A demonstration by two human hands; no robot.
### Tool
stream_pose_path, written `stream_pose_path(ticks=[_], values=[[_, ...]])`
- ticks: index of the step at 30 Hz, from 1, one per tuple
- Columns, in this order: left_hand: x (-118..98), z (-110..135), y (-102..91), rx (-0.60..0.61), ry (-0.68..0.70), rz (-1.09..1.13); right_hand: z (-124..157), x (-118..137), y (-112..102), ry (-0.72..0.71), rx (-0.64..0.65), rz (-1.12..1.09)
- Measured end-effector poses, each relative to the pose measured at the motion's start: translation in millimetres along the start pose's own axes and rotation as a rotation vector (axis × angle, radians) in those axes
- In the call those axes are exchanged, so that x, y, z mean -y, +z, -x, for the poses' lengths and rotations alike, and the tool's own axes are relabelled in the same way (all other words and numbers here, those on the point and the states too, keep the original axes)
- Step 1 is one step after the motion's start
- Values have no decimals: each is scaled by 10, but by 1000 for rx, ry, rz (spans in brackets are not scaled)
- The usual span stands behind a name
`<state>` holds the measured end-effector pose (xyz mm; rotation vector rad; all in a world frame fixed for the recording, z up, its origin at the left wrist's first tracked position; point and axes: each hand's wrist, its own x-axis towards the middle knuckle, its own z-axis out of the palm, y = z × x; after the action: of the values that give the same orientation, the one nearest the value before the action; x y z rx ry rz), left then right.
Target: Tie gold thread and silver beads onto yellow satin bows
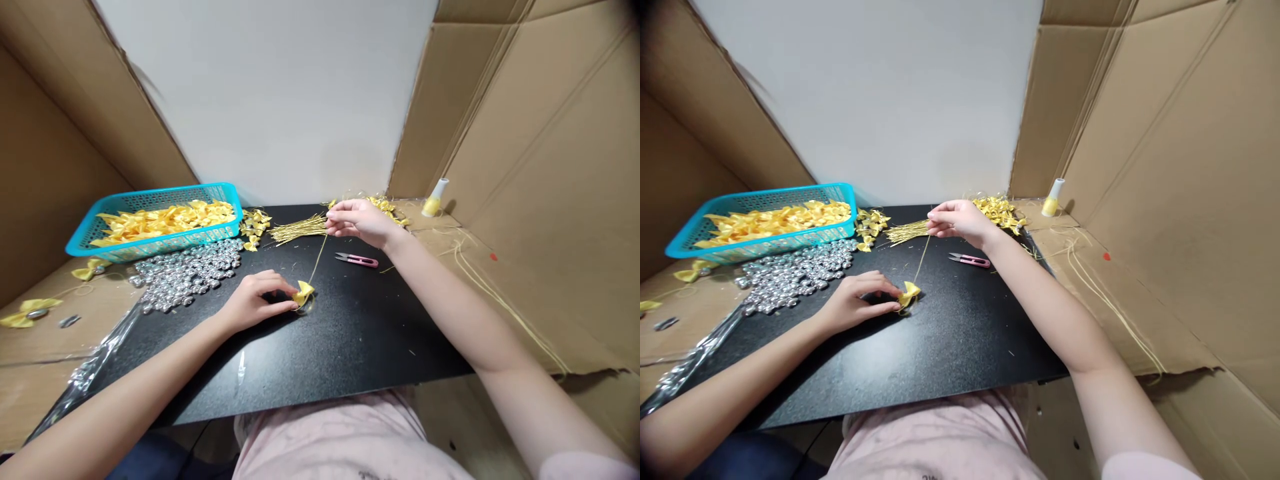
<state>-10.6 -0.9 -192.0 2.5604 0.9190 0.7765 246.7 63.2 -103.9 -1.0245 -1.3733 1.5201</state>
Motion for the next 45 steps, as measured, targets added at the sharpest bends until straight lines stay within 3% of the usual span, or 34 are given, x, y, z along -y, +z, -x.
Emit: stream_pose_path(ticks=[5, 10, 13, 17, 20, 25, 45], values=[[0, -14, 3, 15, 19, -28, -5, -8, 5, -2, -6, -10], [-62, -3, -32, -89, -1, -122, -19, -37, 13, -5, 2, -14], [-135, -10, -40, -79, 36, -111, -26, -43, 18, -38, -1, -26], [-224, -138, -1, -91, -83, -79, -24, -37, 42, -75, -6, -44], [-224, -301, 52, -41, -182, -5, -21, -43, 66, -83, 8, -46], [-160, -460, 119, 55, -179, 120, -23, -65, 83, -87, 10, -43], [-127, -374, 74, 194, -18, -9, 5, 98, 3, -170, -88, -24]])
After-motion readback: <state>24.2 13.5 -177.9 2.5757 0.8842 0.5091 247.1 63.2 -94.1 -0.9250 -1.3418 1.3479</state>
